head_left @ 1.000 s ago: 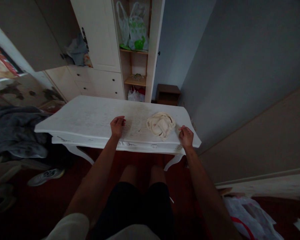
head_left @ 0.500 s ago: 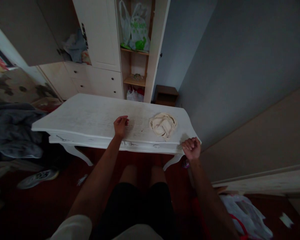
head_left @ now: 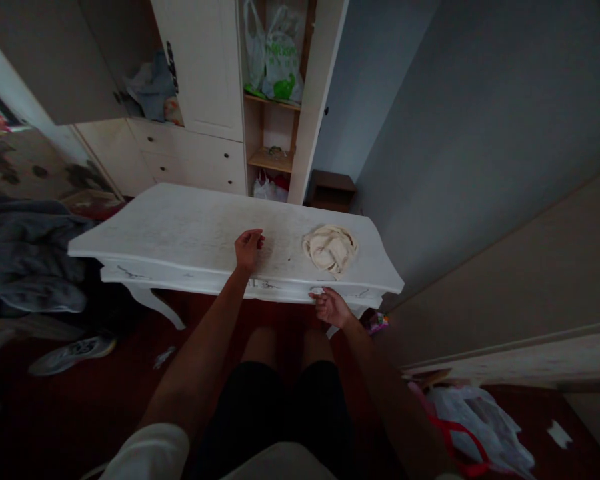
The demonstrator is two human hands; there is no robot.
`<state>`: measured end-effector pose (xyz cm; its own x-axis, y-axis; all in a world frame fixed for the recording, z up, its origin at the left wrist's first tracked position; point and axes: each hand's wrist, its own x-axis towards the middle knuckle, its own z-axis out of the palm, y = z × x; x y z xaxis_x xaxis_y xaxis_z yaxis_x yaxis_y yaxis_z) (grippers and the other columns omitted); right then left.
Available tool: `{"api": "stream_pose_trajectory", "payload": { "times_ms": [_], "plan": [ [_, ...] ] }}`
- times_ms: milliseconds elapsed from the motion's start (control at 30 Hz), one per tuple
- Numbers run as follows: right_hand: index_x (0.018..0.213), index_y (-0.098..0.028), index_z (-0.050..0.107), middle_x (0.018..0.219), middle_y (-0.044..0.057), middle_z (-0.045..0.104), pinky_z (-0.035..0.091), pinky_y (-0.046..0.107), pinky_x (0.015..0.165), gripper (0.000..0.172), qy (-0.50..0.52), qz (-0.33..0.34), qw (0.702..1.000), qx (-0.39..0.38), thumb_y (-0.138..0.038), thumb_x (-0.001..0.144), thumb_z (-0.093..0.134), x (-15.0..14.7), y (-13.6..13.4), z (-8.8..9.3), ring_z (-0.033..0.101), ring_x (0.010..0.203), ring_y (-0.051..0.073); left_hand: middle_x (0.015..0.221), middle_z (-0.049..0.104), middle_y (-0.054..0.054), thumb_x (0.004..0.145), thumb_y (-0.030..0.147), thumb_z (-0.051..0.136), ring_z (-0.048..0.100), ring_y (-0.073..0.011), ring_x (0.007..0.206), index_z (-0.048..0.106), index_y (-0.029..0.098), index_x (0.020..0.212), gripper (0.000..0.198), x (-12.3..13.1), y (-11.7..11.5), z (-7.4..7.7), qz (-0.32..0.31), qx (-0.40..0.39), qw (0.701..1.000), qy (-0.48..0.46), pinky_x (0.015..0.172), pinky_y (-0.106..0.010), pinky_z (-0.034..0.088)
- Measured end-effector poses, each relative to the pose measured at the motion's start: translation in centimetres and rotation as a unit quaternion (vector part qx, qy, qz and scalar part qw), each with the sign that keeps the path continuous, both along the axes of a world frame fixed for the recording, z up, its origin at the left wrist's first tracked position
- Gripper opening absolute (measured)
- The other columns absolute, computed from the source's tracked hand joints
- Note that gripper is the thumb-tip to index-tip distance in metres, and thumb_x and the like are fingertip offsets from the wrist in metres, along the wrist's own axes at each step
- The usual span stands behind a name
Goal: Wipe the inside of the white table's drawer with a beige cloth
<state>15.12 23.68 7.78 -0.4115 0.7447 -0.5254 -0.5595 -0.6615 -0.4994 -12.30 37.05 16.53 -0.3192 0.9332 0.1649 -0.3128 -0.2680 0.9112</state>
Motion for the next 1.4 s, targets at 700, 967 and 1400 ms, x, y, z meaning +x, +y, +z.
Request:
{"api": "stream_pose_trajectory", "payload": {
  "times_ms": [700,967,1400],
  "plan": [
    [0.077,-0.015,0.062,0.037,-0.014,0.033,0.011,0.016,0.030,0.018,0.079,-0.047,0.996,-0.002,-0.032,0.075,0.067,-3.0,-2.8,0.1,0.022,0.031,0.004,0.060,0.063,0.000,0.068,0.030,0.065,0.050,-0.0084,0.049,0.069,0.016,0.075,0.016,0.1,0.2,-0.1,-0.001,0.008,1.000,0.021,0.048,-0.022,0.037],
    [0.076,-0.016,0.064,0.036,-0.014,0.031,0.010,0.016,0.030,0.022,0.082,-0.078,0.994,0.000,-0.036,0.072,0.071,-4.6,-9.6,0.1,0.019,0.032,0.003,0.061,0.063,0.000,0.069,0.030,0.064,0.050,-0.0083,0.049,0.069,0.016,0.076,0.016,0.1,0.1,-0.2,-0.001,0.013,0.999,0.035,0.049,-0.021,0.038],
    [0.071,-0.020,0.063,0.035,-0.013,0.032,0.009,0.018,0.033,0.031,-0.027,-0.167,0.984,-0.054,-0.047,0.063,0.076,-7.4,-19.5,-2.3,0.017,0.032,0.003,0.059,0.062,0.001,0.070,0.026,0.063,0.048,-0.0086,0.048,0.069,0.016,0.074,0.013,0.3,-0.1,0.2,0.008,-0.002,0.997,0.080,0.048,-0.022,0.037]
  ]
}}
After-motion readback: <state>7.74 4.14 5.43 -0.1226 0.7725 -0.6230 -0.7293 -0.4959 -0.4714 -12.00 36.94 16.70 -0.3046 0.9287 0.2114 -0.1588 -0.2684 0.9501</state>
